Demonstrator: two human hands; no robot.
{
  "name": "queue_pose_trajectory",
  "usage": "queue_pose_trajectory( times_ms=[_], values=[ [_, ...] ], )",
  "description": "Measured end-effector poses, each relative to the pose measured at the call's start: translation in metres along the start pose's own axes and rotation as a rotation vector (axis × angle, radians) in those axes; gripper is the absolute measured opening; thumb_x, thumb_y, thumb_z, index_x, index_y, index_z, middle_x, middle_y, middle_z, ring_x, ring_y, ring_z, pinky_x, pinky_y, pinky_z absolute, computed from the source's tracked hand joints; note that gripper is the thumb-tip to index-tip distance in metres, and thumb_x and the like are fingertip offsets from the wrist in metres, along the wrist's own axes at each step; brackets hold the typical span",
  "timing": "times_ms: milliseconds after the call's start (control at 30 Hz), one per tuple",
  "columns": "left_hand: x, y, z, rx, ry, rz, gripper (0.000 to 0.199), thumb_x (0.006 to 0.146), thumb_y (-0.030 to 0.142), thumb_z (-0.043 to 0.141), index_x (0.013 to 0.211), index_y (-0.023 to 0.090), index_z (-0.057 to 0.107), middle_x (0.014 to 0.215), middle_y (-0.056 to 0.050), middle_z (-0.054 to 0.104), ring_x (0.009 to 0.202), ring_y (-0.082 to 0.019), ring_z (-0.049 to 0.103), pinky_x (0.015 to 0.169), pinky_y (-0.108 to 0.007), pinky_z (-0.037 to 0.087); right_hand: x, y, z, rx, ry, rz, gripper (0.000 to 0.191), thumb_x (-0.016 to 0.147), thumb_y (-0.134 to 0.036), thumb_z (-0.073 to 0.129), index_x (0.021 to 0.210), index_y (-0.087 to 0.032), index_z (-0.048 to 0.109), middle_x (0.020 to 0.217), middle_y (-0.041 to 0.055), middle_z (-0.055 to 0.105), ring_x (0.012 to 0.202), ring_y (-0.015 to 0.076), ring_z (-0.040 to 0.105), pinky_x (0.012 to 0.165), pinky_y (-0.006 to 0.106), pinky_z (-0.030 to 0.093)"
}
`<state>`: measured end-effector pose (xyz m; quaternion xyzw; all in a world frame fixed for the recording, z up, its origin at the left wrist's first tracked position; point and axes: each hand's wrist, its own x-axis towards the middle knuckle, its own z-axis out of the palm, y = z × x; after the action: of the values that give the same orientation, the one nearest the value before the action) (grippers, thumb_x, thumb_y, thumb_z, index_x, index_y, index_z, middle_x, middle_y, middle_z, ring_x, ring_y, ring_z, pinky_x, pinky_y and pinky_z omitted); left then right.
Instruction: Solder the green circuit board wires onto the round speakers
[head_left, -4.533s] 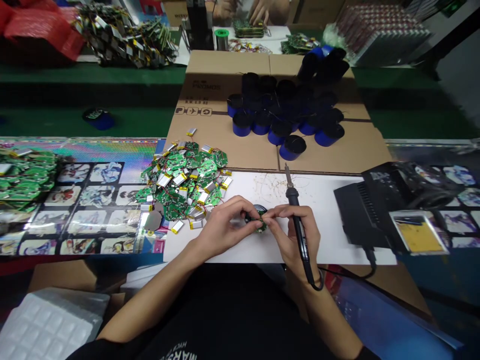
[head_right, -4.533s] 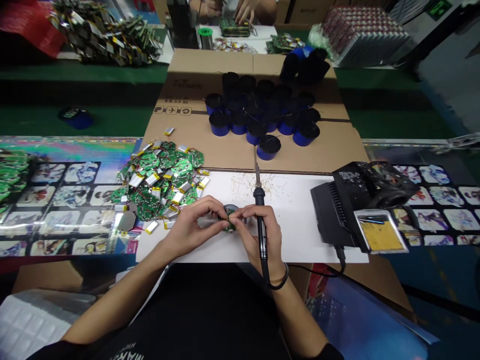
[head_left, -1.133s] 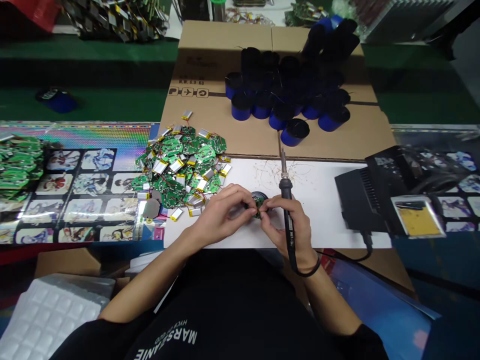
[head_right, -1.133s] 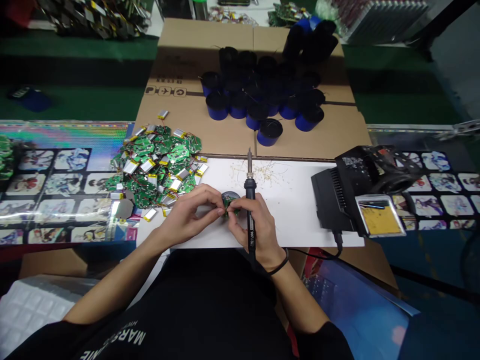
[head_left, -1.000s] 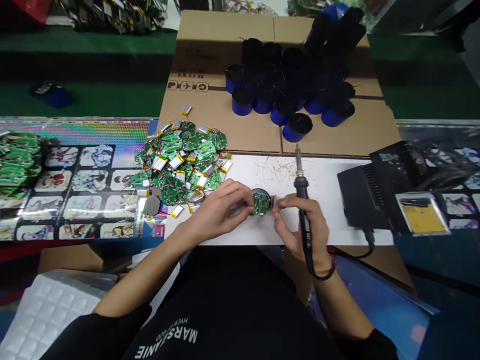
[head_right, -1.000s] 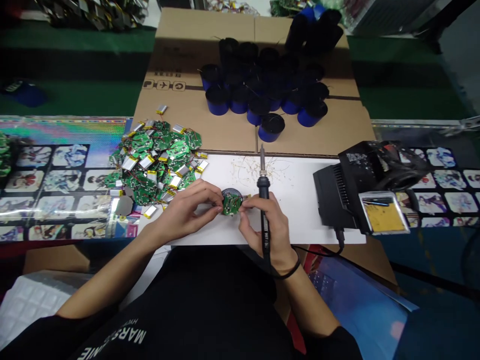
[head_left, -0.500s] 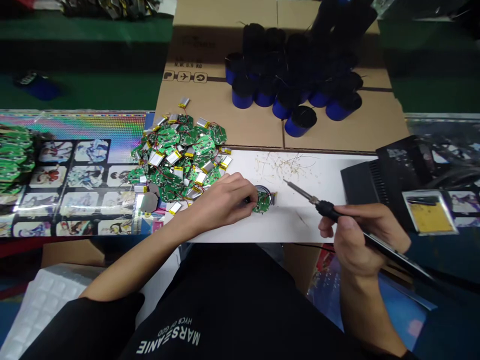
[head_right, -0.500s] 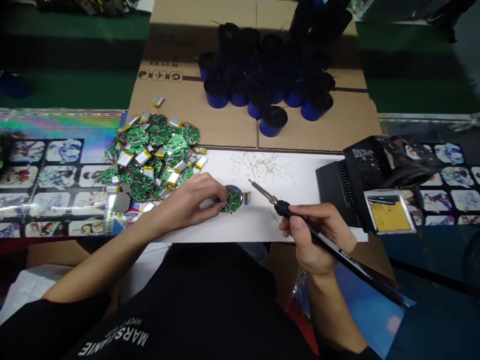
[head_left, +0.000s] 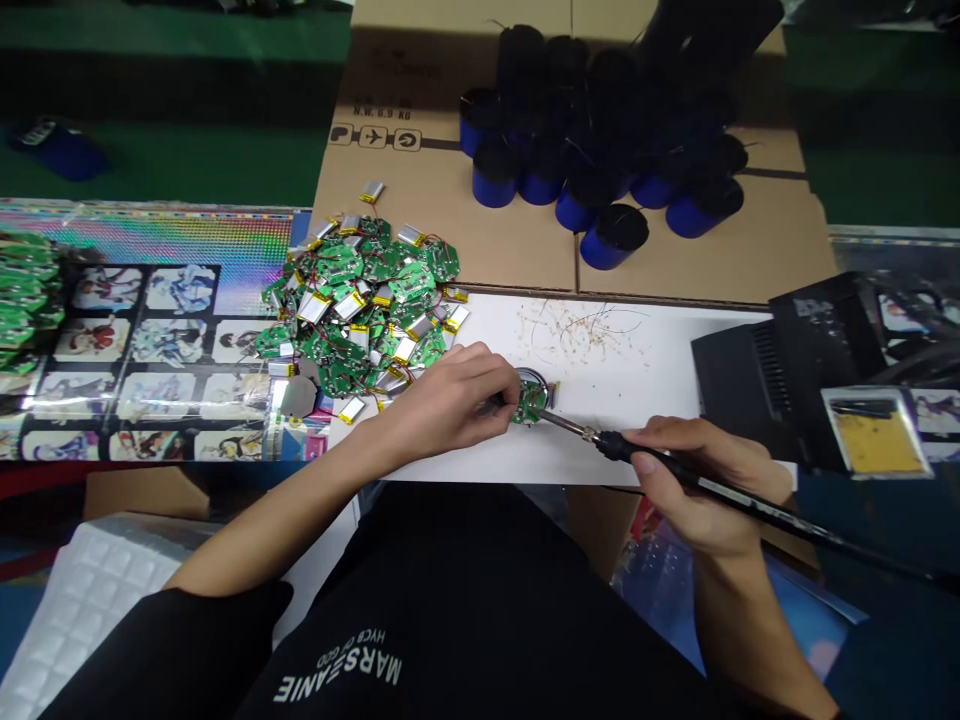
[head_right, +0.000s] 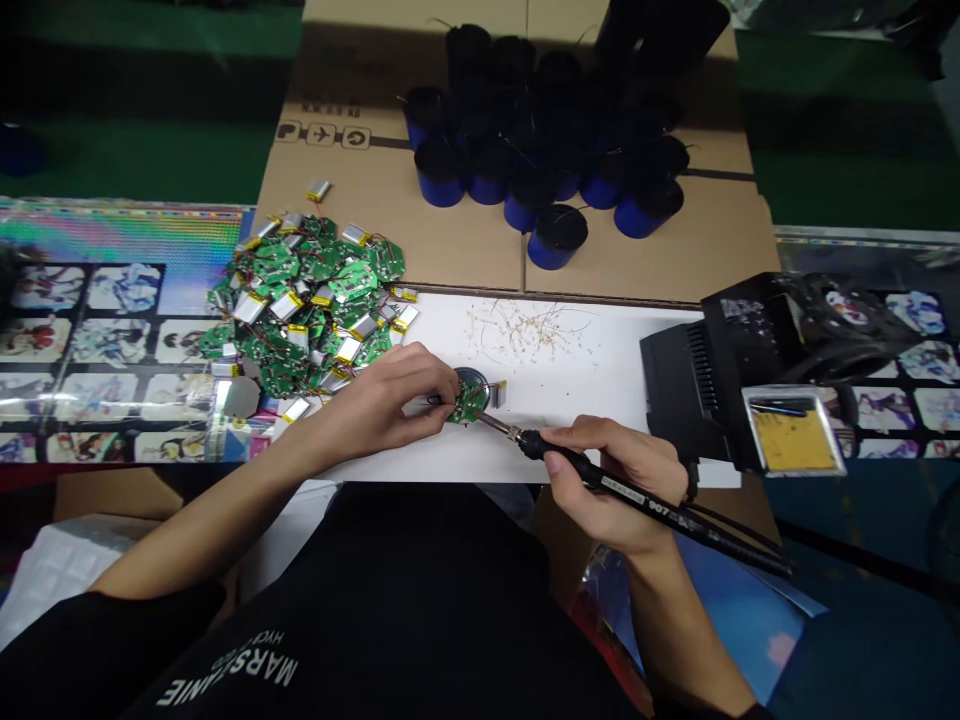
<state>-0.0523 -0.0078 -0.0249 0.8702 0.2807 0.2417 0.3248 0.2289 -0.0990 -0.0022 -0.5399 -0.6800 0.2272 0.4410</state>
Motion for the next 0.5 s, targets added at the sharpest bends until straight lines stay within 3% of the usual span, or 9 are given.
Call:
queue_pose_trajectory(
  times_ms=[233,500],
  values=[
    [0.0,-0.002,0.0,-0.02,-0.006,0.001,0.007,0.101,0.016,0.061,0.098,0.02,0.067,0.101,-0.004,0.075,0.097,-0.02,0.064,0.093,-0.034,0.048,0.01,-0.005,0.006,0.164,-0.087,-0.069,0.022,0.081,-0.009,0.078,0.097,-0.024,0.082,0.074,0.0014,0.078,0.058,0.0149,0.069,0.051,0.026,0.052],
    [0.002,-0.003,-0.001,-0.043,-0.026,-0.006,0.009,0.099,0.013,0.062,0.096,0.019,0.067,0.099,-0.003,0.075,0.096,-0.02,0.064,0.093,-0.034,0.046,0.01,-0.001,0.007,0.171,-0.122,-0.089,0.024,0.082,-0.009,0.078,0.1,-0.023,0.082,0.075,0.0025,0.077,0.06,0.0162,0.07,0.053,0.027,0.054]
  ],
)
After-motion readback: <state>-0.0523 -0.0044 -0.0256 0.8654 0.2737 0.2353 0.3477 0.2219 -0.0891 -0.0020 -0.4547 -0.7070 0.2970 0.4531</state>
